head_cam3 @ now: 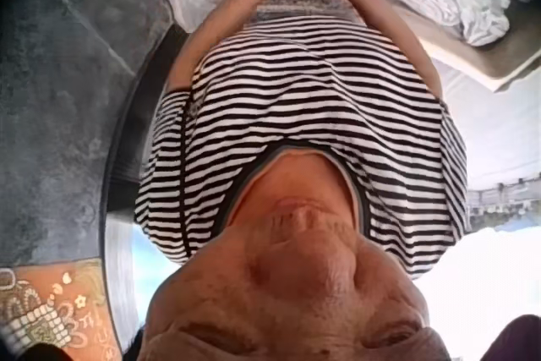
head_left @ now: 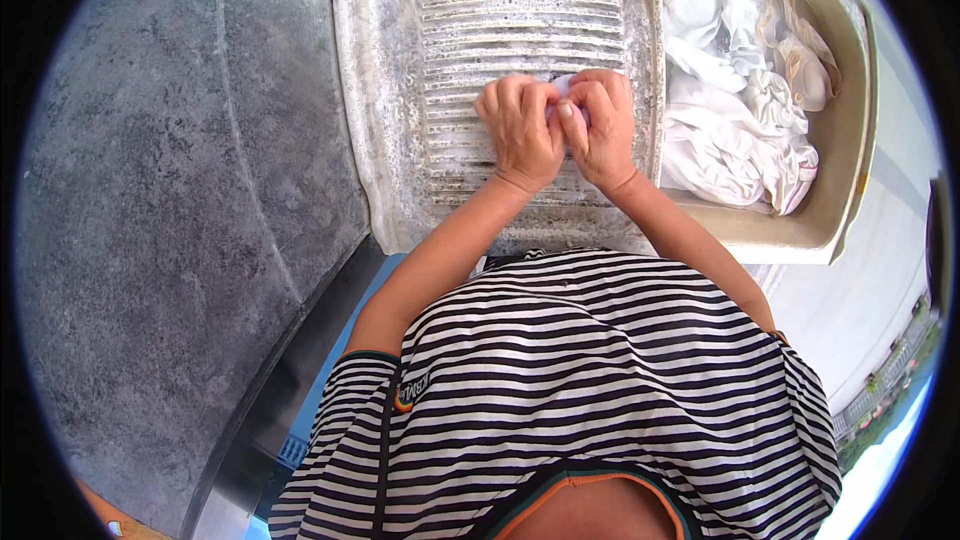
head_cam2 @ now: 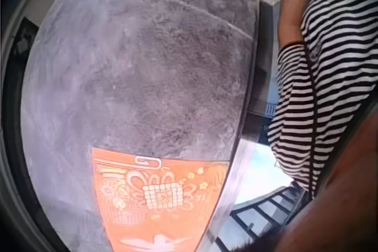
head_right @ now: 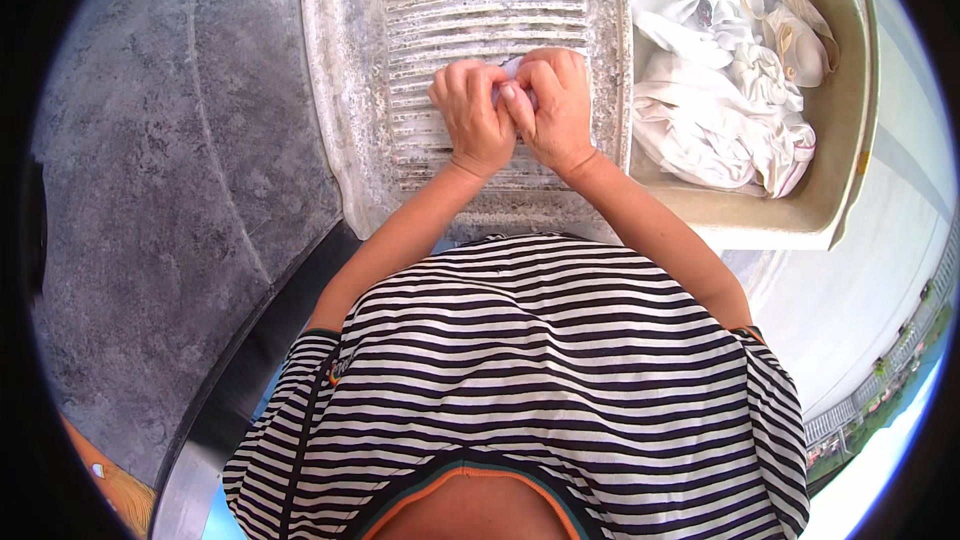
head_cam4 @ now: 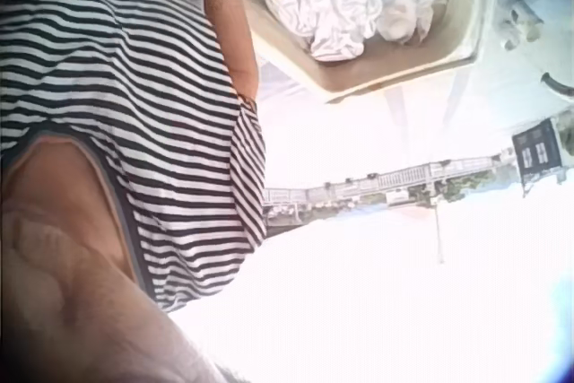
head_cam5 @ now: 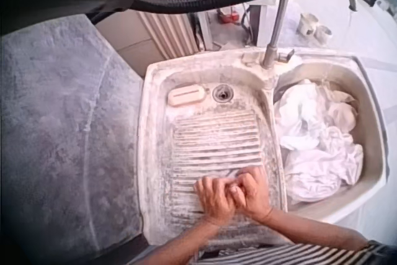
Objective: The person hand-washes a light purple garment on a concrete washboard, scrubbing it with soap and water. They repeatedly rub, squeeze, and rinse the fabric, then wring it out to remove excess water.
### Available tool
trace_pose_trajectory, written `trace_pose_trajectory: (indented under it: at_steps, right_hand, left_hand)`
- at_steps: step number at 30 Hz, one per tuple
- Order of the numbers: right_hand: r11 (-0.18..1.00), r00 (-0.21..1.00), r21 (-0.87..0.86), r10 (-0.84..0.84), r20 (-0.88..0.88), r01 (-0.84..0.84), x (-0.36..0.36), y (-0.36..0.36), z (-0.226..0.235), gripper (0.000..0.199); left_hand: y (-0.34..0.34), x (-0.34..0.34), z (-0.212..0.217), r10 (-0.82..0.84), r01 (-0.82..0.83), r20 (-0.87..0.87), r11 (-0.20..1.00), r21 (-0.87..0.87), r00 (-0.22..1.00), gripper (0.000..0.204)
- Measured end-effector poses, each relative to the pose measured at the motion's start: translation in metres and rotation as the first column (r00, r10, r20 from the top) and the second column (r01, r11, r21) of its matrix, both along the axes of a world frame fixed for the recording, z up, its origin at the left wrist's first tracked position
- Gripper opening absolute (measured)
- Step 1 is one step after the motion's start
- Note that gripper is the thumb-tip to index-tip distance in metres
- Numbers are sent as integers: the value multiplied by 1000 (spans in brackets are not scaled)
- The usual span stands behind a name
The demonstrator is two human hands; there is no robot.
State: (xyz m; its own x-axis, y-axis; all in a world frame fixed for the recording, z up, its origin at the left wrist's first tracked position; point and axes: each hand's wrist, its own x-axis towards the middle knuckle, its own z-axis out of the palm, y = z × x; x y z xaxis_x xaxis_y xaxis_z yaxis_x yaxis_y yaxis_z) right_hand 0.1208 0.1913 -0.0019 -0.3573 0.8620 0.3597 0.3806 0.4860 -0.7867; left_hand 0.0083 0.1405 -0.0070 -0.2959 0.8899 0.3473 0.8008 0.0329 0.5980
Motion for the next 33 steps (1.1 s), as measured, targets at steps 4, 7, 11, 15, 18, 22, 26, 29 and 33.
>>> trace_pose_trajectory:
  at_steps: [4, 7, 11, 15, 18, 22, 26, 29, 33]
  right_hand:
    - [994, 999, 98, -44, 15, 42, -23, 35, -26, 20]
    - [984, 980, 87, -162, 113, 153, -58, 102, -28, 26]
    - [950, 910, -7, -297, 291, 312, -69, 111, -33, 27]
    - [993, 995, -72, -96, 12, 97, -22, 39, -4, 18]
    - [994, 997, -95, -53, -59, 48, 4, -29, -11, 16]
    - [991, 997, -126, -53, -58, 46, -2, -23, -17, 20]
    - [994, 998, -112, 0, -59, -7, -9, 6, -23, 21]
    - [992, 996, -106, 57, -69, -65, -12, 20, -22, 20]
    - [980, 989, -156, 111, -96, -125, -14, 36, -21, 22]
  left_hand:
    - [35, -16, -20, -27, 28, 34, 1000, -13, 999, 20]
    - [112, -45, -37, 33, -38, -36, 989, -145, 999, 20]
    - [119, -46, -33, 109, -145, -171, 966, -213, 979, 20]
    - [43, -17, -2, 14, -3, 103, 994, -106, 995, 16]
    - [-11, 10, -5, 49, -55, 136, 998, 41, 989, 16]
    - [-5, 7, -12, 6, -8, 158, 1000, 14, 987, 24]
    - [20, -9, -12, -111, 105, 181, 993, 44, 977, 24]
    - [32, -20, -14, -199, 182, 230, 979, 94, 953, 22]
    - [42, -25, -17, -241, 218, 298, 970, 109, 924, 25]
